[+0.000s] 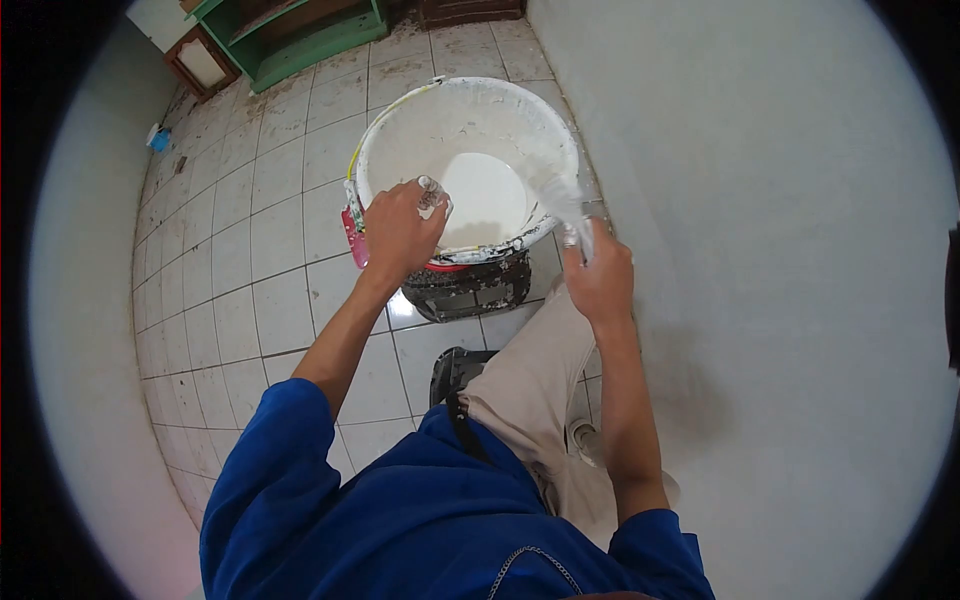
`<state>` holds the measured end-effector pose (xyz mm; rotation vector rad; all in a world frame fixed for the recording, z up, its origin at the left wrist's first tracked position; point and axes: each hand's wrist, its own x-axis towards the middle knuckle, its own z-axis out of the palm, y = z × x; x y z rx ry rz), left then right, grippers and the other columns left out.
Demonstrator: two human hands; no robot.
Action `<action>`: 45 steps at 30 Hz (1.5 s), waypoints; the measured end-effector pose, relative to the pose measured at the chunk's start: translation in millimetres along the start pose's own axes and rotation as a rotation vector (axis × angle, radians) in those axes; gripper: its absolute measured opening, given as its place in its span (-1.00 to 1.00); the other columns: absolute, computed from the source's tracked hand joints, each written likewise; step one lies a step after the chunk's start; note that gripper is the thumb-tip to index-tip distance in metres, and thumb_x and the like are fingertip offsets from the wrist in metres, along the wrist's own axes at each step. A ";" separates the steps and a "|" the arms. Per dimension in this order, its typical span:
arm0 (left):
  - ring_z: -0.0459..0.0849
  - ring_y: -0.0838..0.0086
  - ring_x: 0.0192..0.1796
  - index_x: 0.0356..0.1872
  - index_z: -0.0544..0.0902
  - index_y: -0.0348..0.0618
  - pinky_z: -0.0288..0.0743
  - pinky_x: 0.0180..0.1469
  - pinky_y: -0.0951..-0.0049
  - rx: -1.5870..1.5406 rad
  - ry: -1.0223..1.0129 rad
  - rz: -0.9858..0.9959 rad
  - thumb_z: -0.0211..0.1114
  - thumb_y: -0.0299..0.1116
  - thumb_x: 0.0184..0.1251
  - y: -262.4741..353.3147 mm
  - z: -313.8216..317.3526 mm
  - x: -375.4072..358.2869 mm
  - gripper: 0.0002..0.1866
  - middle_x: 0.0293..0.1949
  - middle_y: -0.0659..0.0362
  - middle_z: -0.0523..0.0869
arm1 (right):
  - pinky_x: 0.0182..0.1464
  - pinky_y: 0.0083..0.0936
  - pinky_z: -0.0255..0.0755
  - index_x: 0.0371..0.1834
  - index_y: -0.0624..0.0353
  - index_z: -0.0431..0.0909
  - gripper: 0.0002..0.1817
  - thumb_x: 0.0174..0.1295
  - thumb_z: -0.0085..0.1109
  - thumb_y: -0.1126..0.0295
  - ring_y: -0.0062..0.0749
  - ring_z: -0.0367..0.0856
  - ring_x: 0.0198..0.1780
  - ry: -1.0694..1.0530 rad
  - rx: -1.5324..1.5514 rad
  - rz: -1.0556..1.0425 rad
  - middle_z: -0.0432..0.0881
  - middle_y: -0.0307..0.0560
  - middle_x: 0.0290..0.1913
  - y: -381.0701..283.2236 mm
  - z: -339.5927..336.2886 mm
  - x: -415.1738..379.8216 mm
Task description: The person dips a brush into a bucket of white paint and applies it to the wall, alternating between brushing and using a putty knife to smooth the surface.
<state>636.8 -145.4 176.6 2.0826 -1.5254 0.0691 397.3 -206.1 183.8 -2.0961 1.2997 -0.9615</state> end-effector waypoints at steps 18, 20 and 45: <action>0.59 0.09 -0.32 -0.40 0.64 -0.19 0.41 -0.20 0.16 -0.031 -0.034 -0.026 0.22 -0.17 0.13 4.5 -3.4 1.7 -0.73 -0.42 0.00 0.65 | -0.44 -0.16 0.41 -0.35 0.24 0.50 -0.82 0.07 0.11 0.35 0.09 0.58 -0.48 -0.030 -0.049 -0.008 0.58 0.17 -0.54 -10.6 0.4 -7.7; 0.59 0.10 -0.32 -0.39 0.65 -0.18 0.41 -0.19 0.16 -0.034 -0.045 -0.033 0.22 -0.17 0.13 4.4 -2.8 1.1 -0.73 -0.42 0.00 0.65 | -0.43 -0.16 0.41 -0.35 0.24 0.50 -0.82 0.08 0.11 0.35 0.10 0.58 -0.47 -0.004 0.018 -0.001 0.58 0.18 -0.53 -8.9 1.2 -11.0; 0.62 0.05 -0.29 -0.37 0.64 -0.22 0.45 -0.18 0.13 -0.018 -0.001 -0.002 0.22 -0.17 0.12 1.7 2.3 -1.1 -0.71 -0.37 -0.05 0.67 | -0.44 -0.35 0.37 -0.30 0.28 0.55 -0.75 0.20 0.09 0.27 -0.15 0.57 -0.52 -0.009 0.142 0.128 0.58 0.06 -0.56 20.2 5.7 -10.4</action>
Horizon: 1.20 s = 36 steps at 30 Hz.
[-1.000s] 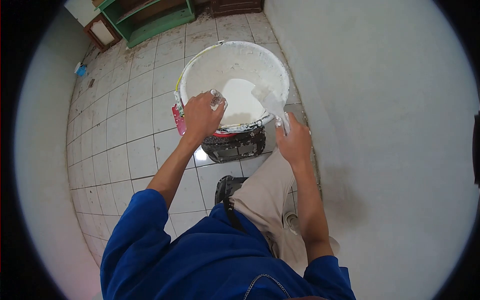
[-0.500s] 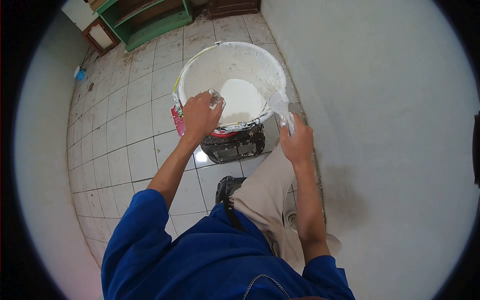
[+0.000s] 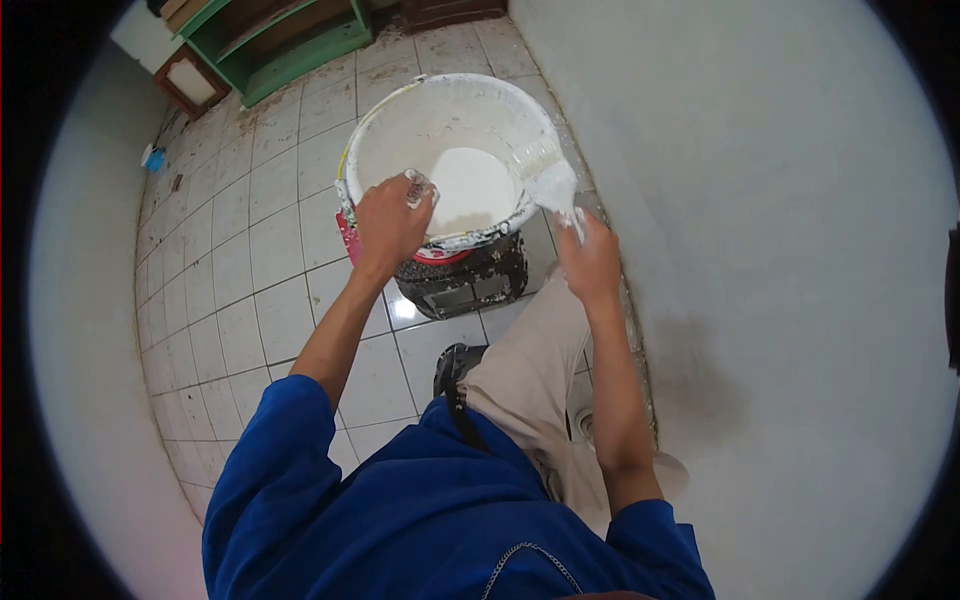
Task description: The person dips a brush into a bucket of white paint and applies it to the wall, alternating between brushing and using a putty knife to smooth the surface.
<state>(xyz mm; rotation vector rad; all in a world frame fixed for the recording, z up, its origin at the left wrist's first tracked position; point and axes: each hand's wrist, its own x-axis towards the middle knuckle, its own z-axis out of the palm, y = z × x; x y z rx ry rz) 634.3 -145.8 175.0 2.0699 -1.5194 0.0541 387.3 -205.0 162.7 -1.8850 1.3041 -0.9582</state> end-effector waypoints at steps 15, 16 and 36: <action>0.67 0.19 -0.24 -0.19 0.61 -0.39 0.51 -0.18 0.34 -0.255 -0.001 0.159 0.16 -0.39 0.25 -16.9 19.3 5.2 -0.75 -0.22 -0.11 0.68 | -0.56 -0.63 0.19 -0.09 0.16 0.43 -0.68 0.21 0.12 0.20 -0.64 0.31 -0.56 0.403 1.198 0.499 0.41 -0.29 -0.49 64.1 -116.4 -67.0; 0.67 0.19 -0.23 -0.19 0.60 -0.42 0.52 -0.18 0.35 -0.160 -0.014 0.160 0.16 -0.41 0.24 -22.0 19.2 7.5 -0.75 -0.22 -0.12 0.67 | -0.54 -0.63 0.21 -0.08 0.16 0.43 -0.68 0.21 0.12 0.20 -0.64 0.33 -0.54 0.475 1.182 0.471 0.42 -0.28 -0.48 80.3 -129.1 -82.7; 0.68 0.22 -0.20 -0.18 0.63 -0.26 0.53 -0.17 0.35 -0.506 -0.990 0.882 0.20 -0.40 0.18 318.0 242.3 -156.3 -0.77 -0.24 -0.03 0.70 | -0.45 -0.64 0.34 0.06 0.11 0.35 -0.67 0.32 0.02 0.21 -0.60 0.44 -0.47 1.033 1.007 0.839 0.48 -0.27 -0.42 256.8 -118.9 -288.9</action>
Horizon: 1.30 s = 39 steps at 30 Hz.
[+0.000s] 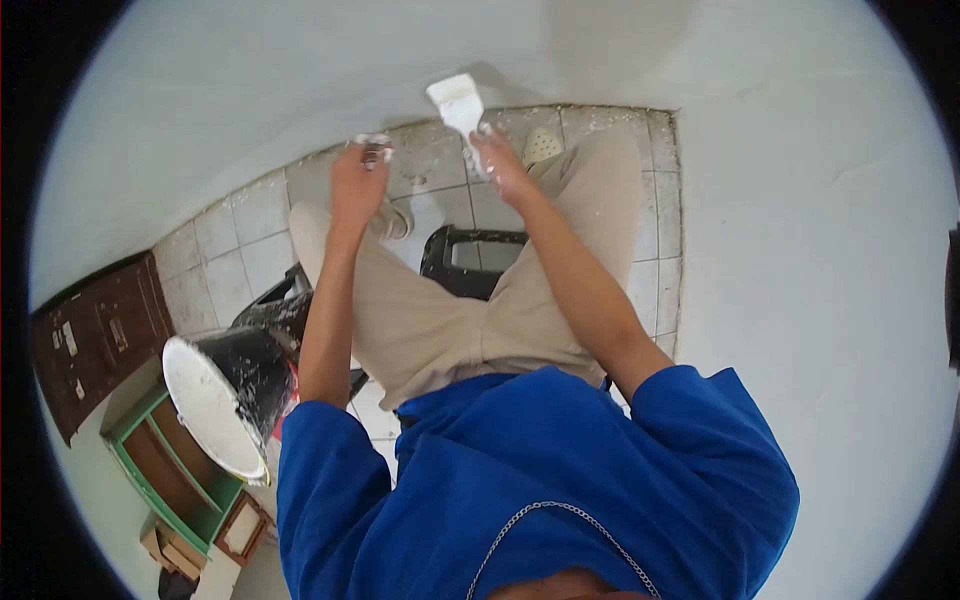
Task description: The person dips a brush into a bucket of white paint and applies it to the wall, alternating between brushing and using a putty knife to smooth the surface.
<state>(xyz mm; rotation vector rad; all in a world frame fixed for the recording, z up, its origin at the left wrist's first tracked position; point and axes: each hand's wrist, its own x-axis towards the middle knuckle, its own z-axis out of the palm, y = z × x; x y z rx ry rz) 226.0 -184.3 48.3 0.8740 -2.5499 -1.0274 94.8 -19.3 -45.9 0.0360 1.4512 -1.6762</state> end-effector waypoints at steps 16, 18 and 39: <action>0.49 0.04 0.17 0.10 0.46 -0.29 0.37 0.19 0.17 0.357 -0.567 -0.342 0.11 0.05 0.18 -109.4 104.1 117.1 -0.37 0.08 -0.15 0.54 | -0.43 -0.36 0.36 -0.04 0.11 0.43 -0.63 0.22 0.08 0.09 -0.30 0.47 -0.46 0.284 0.125 0.417 0.52 -0.14 -0.33 129.1 -29.7 124.4; 0.48 0.06 0.18 0.12 0.46 -0.26 0.36 0.19 0.17 0.364 -0.610 -0.340 0.11 0.06 0.19 -116.3 111.3 113.2 -0.38 0.10 -0.13 0.53 | -0.40 -0.35 0.36 -0.06 0.11 0.44 -0.63 0.22 0.08 0.09 -0.28 0.46 -0.44 0.199 0.184 0.377 0.52 -0.14 -0.32 143.3 -40.3 138.9; 0.50 0.02 0.13 0.06 0.48 -0.31 0.36 0.17 0.17 0.410 -0.898 -0.002 0.14 0.00 0.20 -61.2 196.6 134.4 -0.42 0.05 -0.19 0.54 | -0.43 -0.42 0.28 -0.32 0.21 0.49 -0.76 0.11 0.13 0.25 -0.41 0.43 -0.46 0.378 0.129 0.223 0.49 -0.10 -0.43 217.2 -108.4 235.1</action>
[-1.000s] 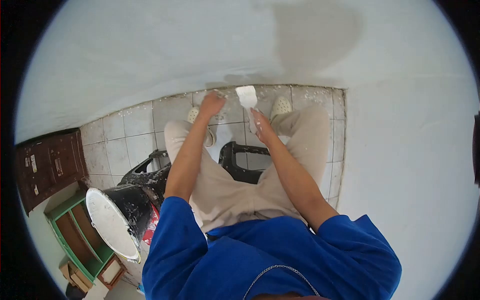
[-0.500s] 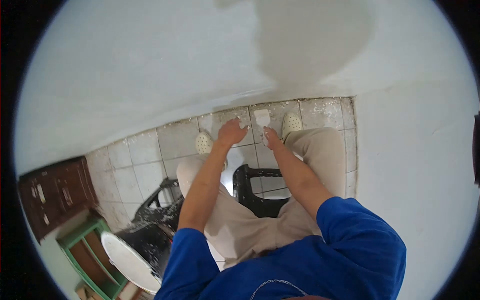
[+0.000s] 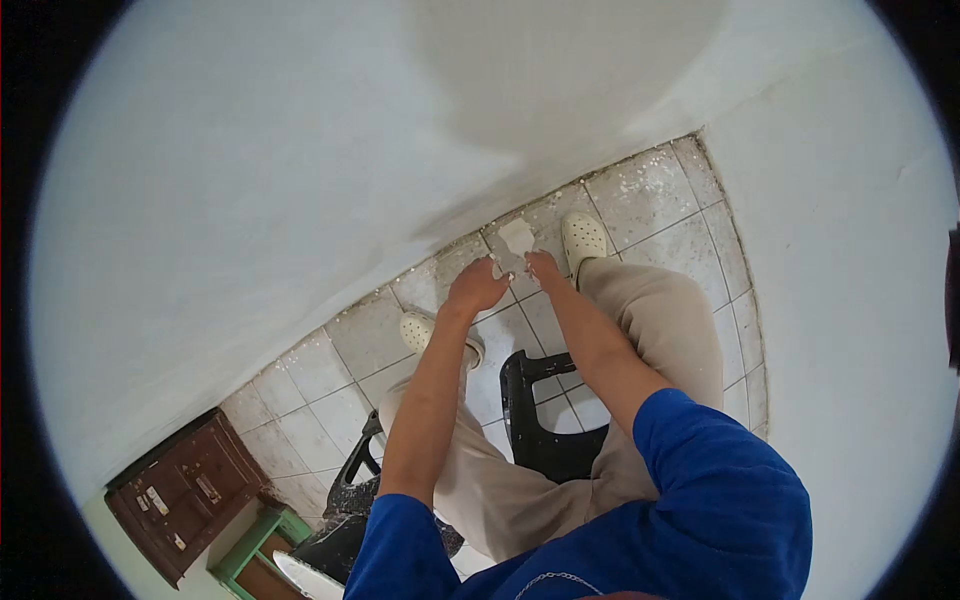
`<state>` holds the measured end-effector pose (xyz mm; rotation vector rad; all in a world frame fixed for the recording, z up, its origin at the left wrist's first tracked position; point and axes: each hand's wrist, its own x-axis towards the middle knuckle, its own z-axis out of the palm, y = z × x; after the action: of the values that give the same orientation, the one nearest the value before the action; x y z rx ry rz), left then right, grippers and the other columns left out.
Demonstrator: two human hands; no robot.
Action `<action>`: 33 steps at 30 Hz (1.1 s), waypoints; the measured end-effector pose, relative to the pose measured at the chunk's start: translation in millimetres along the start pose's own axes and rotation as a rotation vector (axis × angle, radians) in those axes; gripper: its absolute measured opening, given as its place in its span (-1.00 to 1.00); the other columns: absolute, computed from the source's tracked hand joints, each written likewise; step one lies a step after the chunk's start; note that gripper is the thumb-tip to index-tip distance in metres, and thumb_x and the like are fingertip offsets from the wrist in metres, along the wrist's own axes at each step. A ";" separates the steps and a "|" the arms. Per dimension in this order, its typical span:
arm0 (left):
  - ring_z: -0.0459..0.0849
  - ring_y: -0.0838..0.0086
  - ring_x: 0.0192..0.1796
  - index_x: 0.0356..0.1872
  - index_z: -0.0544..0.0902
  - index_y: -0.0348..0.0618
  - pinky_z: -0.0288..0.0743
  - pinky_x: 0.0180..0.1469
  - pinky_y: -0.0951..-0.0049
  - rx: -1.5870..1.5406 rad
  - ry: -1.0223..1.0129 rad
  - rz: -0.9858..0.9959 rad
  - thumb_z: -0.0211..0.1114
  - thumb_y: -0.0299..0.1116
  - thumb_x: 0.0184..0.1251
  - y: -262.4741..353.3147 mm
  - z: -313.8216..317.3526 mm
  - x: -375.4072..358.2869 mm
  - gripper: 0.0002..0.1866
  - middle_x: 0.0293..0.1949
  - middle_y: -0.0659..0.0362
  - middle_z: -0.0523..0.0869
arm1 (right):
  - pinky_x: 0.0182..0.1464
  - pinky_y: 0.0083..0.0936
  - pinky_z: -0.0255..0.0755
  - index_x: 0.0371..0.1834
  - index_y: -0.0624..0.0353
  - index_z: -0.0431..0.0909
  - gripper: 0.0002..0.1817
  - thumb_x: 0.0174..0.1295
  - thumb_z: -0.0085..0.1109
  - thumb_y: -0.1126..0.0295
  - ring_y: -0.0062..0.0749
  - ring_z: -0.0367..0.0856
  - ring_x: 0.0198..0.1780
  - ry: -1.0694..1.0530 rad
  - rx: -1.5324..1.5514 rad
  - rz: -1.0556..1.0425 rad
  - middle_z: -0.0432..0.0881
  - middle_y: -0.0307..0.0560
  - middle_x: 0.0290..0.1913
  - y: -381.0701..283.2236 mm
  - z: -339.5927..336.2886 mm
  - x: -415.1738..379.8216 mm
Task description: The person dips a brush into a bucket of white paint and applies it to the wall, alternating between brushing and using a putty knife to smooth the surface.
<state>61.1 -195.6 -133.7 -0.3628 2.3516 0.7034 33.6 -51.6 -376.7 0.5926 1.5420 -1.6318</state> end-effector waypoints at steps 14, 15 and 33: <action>0.42 -0.03 0.21 0.14 0.42 -0.41 0.29 0.24 0.19 -0.011 -0.035 -0.008 0.11 0.07 0.26 26.6 -16.4 8.8 -0.32 0.13 -0.26 0.46 | -0.48 -0.39 0.34 -0.48 0.20 0.49 -0.86 0.12 0.06 0.36 -0.37 0.50 -0.54 -0.005 -0.880 -0.689 0.52 -0.09 -0.55 10.2 -5.3 65.8; 0.43 -0.01 0.20 0.13 0.42 -0.39 0.31 0.23 0.18 0.001 -0.011 -0.007 0.11 0.05 0.25 26.1 -15.0 9.7 -0.34 0.12 -0.23 0.48 | -0.46 -0.39 0.34 -0.47 0.20 0.50 -0.85 0.13 0.07 0.35 -0.36 0.50 -0.52 -0.035 -0.648 -0.631 0.53 -0.09 -0.55 3.6 -1.9 56.2; 0.47 0.02 0.15 0.05 0.46 -0.33 0.35 0.18 0.15 0.024 0.015 0.005 0.10 0.03 0.25 28.7 -19.1 -6.2 -0.42 0.08 -0.18 0.51 | -0.27 -0.33 0.56 -0.44 0.22 0.67 -0.87 -0.02 0.18 0.44 -0.21 0.70 -0.29 -0.114 -1.474 -0.508 0.68 0.05 -0.38 4.8 -7.6 51.5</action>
<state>44.0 -182.6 -106.1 -0.3524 2.3741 0.6766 6.5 -55.7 -421.3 -0.7116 2.3461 -0.4105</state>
